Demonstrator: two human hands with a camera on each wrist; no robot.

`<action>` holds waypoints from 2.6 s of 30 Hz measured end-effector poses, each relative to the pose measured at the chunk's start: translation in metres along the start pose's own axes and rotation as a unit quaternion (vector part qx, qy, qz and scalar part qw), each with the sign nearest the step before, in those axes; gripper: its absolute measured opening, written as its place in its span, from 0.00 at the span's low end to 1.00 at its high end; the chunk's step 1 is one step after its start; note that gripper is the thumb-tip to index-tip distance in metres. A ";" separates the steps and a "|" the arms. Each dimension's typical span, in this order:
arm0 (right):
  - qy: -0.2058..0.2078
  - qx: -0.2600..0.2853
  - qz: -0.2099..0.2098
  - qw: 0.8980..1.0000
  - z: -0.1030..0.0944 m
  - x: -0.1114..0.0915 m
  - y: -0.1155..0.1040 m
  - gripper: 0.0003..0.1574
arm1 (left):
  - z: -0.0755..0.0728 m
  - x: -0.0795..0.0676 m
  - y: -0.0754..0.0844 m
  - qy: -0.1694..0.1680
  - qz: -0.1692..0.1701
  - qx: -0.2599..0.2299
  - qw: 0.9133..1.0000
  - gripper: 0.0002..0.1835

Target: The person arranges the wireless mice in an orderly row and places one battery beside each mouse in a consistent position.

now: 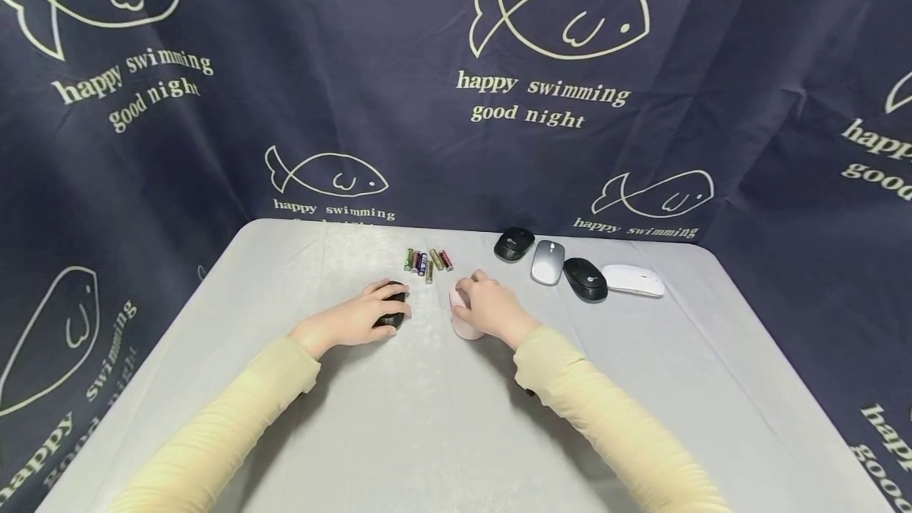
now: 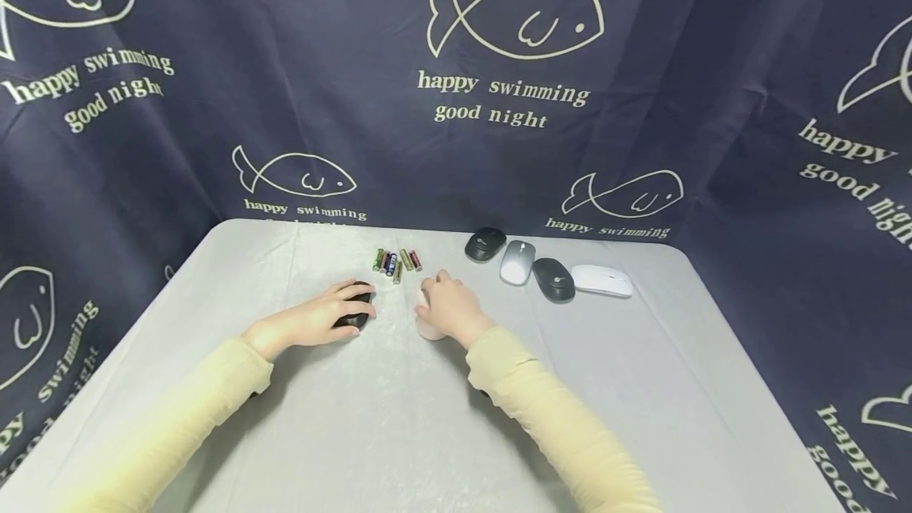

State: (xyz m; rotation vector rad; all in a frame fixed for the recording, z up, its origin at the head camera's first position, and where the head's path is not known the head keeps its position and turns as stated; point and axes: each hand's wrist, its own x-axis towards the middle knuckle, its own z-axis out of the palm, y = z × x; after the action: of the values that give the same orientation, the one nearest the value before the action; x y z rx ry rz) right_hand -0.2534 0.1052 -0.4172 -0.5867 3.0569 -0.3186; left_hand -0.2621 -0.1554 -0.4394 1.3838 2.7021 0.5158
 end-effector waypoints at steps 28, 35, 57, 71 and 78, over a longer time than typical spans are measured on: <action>0.055 -0.048 0.006 0.997 -0.069 -0.035 0.072 0.30 | -0.004 0.002 -0.001 -0.011 0.013 0.014 1.000 0.17; 0.103 -0.051 -0.017 0.993 -0.077 -0.042 0.101 0.31 | -0.001 0.003 -0.002 -0.008 0.022 0.022 0.999 0.17; 0.115 -0.041 0.023 0.992 -0.045 -0.053 0.170 0.38 | -0.006 0.005 -0.003 -0.018 0.021 0.025 0.999 0.18; 0.055 -0.051 0.050 0.996 -0.029 -0.039 0.185 0.38 | -0.006 0.002 -0.001 -0.013 0.019 0.021 1.000 0.18; 0.026 -0.054 0.071 0.996 -0.027 -0.032 0.193 0.36 | -0.005 0.003 -0.002 -0.014 0.017 0.020 1.000 0.18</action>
State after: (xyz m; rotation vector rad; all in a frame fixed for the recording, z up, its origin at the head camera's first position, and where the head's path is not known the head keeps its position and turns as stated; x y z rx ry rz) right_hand -0.2953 0.2976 -0.4308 -0.3658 3.1592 -0.1703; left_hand -0.2667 -0.1554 -0.4348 1.4388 2.6853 0.4432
